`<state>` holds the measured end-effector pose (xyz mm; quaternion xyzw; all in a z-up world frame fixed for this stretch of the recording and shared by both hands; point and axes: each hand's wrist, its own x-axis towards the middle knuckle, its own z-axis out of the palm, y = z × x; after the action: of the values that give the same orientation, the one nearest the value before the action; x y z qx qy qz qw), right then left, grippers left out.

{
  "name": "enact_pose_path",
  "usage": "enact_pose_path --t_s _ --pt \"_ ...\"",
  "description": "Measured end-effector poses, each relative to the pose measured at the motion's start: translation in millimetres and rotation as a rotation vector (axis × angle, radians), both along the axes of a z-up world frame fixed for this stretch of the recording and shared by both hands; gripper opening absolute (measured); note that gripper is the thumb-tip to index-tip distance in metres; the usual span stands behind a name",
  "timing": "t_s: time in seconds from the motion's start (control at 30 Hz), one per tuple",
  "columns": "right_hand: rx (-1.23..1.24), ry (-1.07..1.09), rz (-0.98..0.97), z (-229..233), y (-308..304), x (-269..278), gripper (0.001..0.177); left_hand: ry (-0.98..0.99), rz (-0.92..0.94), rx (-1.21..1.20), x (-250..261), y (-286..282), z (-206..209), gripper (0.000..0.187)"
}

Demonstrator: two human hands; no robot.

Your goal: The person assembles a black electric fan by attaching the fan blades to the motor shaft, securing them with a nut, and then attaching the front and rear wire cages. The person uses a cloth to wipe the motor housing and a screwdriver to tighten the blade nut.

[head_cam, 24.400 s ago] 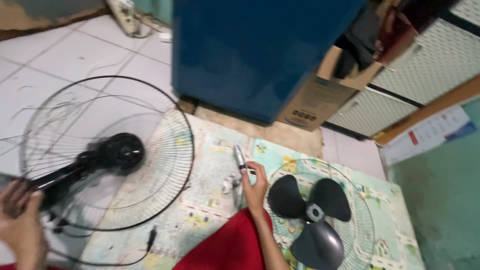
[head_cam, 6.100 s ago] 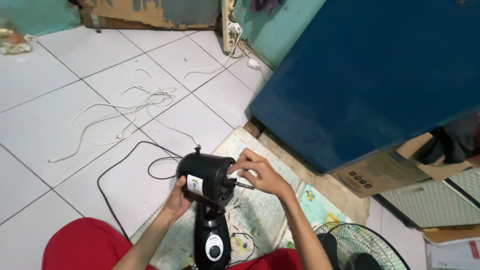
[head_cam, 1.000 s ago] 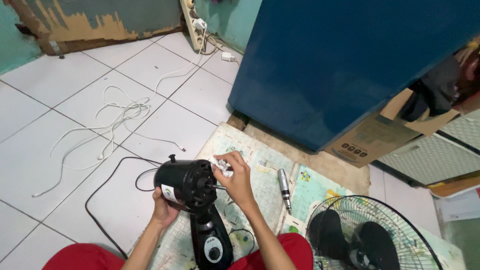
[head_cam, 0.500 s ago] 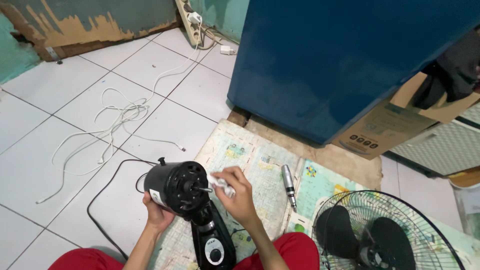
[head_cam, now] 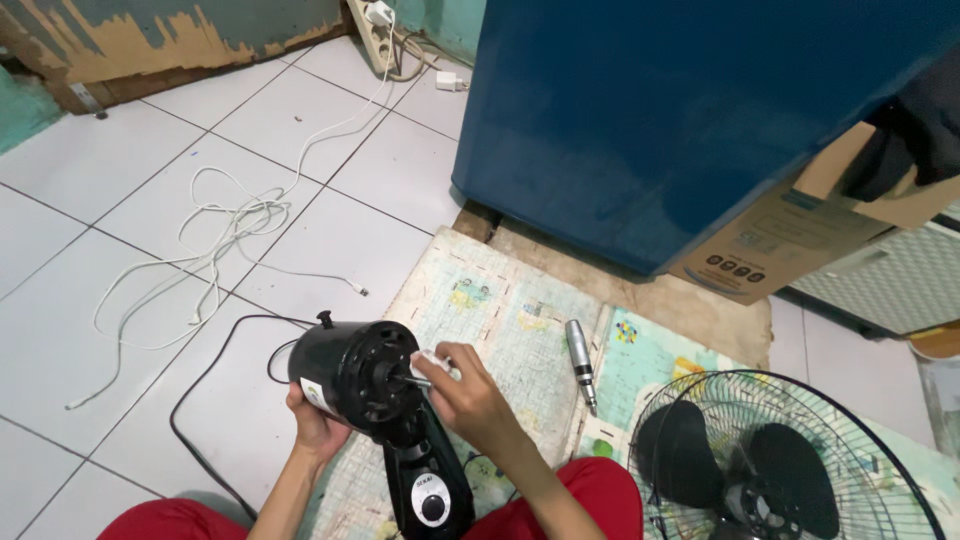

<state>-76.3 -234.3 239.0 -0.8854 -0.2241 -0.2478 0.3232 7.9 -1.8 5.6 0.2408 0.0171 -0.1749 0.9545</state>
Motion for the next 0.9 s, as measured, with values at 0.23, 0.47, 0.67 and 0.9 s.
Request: enact_pose_path --t_s 0.23,0.47,0.67,0.9 --pt "0.241 0.292 -0.012 -11.3 11.5 -21.8 0.033 -0.052 0.008 -0.039 -1.5 2.0 -5.2 0.104" --pt "0.383 0.392 -0.079 -1.5 36.4 -40.9 0.023 -0.04 0.011 -0.044 -3.0 2.1 -7.7 0.103" --pt "0.394 0.349 -0.258 -0.2 32.1 -37.0 0.017 -0.023 -0.061 -0.041 -4.6 4.0 -19.9 0.101" --pt "0.48 0.348 -0.365 -5.0 69.8 -53.2 0.02 -0.014 -0.055 -0.068 -1.1 4.4 -30.4 0.096"
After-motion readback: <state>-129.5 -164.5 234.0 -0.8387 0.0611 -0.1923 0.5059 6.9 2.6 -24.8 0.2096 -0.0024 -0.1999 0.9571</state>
